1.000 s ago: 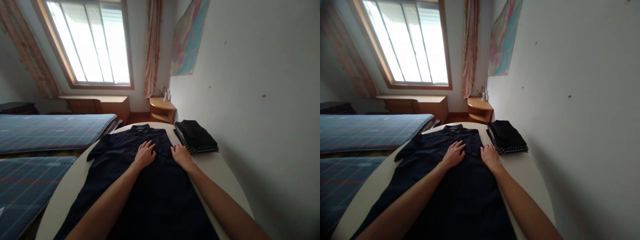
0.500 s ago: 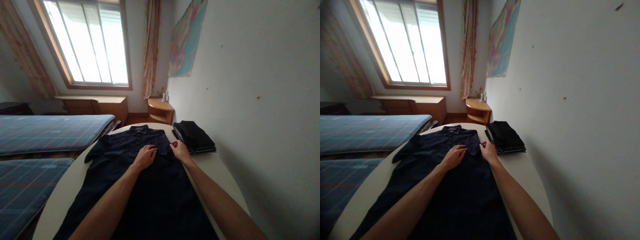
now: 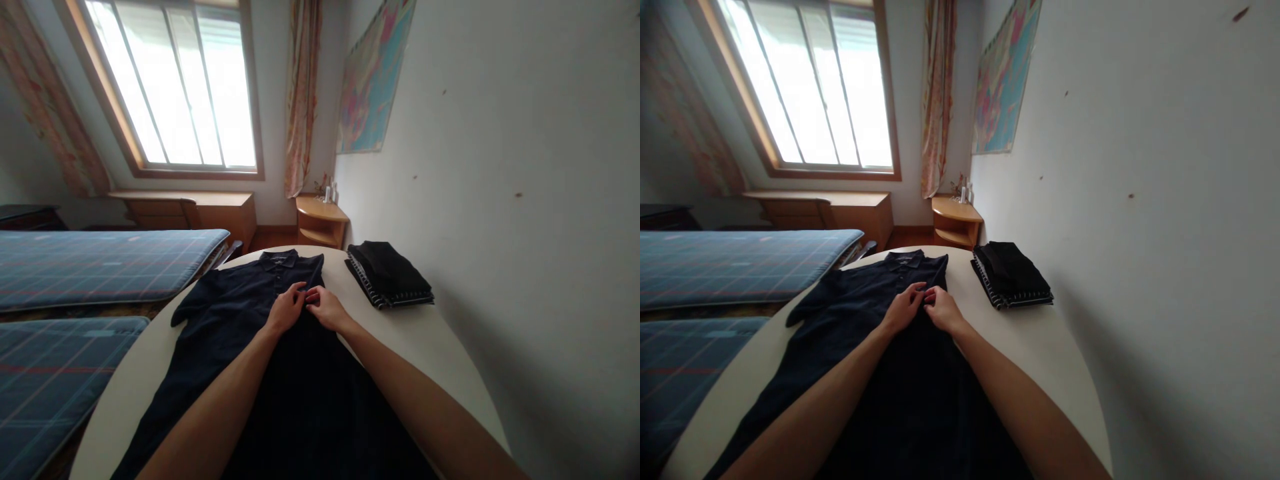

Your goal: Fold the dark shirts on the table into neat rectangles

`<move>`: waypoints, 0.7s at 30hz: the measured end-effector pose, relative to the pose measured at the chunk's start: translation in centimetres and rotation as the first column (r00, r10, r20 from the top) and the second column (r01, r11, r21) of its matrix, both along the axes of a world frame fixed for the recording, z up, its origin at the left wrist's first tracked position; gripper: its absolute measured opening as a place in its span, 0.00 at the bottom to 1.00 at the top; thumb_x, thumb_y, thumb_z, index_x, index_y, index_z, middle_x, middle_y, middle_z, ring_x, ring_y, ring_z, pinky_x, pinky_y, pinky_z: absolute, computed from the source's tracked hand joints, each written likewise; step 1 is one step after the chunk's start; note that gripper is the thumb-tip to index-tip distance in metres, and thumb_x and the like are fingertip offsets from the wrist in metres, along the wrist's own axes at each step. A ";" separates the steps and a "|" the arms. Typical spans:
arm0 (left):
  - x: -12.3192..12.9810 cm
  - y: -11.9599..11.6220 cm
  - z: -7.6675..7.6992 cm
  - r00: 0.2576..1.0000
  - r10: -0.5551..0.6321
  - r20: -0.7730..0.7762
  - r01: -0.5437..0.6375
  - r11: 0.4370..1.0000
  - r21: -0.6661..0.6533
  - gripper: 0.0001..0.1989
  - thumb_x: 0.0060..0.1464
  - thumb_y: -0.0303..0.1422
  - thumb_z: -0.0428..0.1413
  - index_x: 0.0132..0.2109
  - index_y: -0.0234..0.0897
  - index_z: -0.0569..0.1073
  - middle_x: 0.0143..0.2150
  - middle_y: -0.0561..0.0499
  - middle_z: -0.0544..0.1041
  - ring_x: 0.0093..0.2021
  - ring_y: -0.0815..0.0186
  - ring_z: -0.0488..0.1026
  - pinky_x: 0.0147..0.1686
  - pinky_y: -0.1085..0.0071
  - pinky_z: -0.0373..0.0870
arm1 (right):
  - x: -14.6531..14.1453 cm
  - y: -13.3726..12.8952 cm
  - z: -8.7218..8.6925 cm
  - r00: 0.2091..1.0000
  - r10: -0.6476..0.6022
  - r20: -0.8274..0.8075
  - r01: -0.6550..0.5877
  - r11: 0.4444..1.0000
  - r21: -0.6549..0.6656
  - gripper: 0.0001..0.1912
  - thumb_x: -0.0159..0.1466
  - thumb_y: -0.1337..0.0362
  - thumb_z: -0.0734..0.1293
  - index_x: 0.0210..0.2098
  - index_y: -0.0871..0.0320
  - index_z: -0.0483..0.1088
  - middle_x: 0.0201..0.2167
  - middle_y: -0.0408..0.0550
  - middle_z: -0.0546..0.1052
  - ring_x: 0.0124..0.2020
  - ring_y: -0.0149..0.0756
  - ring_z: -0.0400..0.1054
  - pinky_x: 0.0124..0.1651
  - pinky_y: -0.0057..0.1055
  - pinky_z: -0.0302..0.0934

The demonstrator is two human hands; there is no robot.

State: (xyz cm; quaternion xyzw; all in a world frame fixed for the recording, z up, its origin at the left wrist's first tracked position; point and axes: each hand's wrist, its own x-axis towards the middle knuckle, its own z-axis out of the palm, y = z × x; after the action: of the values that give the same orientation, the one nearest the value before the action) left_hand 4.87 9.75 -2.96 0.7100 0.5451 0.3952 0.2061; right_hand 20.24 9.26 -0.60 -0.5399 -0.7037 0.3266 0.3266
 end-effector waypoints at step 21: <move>-1.8 1.6 0.3 0.993 0.059 -0.102 -0.056 0.998 0.028 0.12 0.58 0.30 0.53 0.42 0.43 0.81 0.42 0.52 0.83 0.45 0.62 0.79 0.49 0.69 0.71 | 3.4 -13.1 6.8 0.856 0.492 0.161 -0.422 0.843 -0.333 0.50 0.56 0.50 0.74 0.70 0.53 0.49 0.45 0.50 0.74 0.38 0.37 0.71 0.40 0.30 0.63</move>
State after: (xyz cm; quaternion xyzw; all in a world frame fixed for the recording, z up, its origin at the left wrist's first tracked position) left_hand 3.06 11.35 -2.62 0.7159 0.5702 0.3709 0.1574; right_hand 23.60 -3.85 6.16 -0.4321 -0.7921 0.4256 0.0696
